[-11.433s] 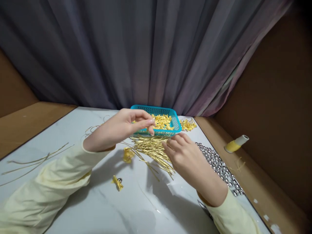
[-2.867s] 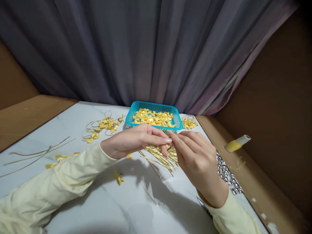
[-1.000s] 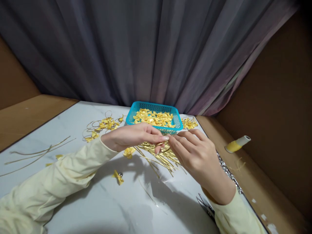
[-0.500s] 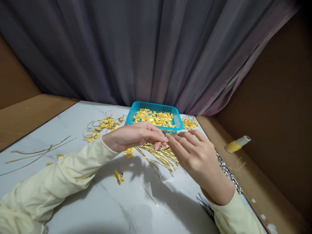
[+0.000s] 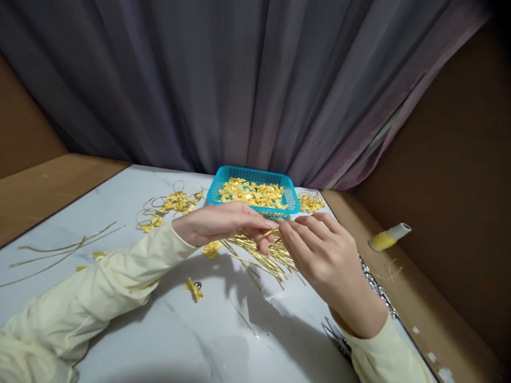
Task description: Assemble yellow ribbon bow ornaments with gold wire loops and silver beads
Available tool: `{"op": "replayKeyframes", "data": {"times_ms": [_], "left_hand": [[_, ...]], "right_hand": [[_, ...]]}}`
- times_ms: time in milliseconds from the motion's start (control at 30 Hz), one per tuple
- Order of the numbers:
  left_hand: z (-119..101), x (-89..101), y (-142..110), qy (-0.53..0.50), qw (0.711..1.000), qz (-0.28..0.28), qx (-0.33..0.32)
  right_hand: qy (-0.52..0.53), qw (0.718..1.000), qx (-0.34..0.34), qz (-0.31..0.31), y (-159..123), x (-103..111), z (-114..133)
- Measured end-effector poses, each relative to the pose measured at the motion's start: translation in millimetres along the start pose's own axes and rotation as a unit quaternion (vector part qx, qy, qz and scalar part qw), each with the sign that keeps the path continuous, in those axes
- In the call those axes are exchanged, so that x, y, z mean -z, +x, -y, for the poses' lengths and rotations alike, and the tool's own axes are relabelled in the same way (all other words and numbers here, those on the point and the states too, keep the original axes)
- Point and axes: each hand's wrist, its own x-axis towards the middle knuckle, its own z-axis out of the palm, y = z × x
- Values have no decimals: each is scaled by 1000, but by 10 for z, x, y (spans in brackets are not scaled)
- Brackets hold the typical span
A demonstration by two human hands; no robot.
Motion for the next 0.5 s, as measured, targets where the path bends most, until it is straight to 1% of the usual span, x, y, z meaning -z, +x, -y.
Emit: {"op": "replayKeyframes", "data": {"times_ms": [167, 300, 500], "left_hand": [[8, 12, 0, -27, 1000, 2, -2], [-8, -4, -19, -27, 999, -19, 4], [11, -21, -13, -52, 998, -38, -11]], "right_hand": [[-21, 1000, 12, 6, 13, 35, 25], [-30, 999, 16, 7, 17, 43, 42], [-21, 1000, 14, 14, 8, 23, 32]]}}
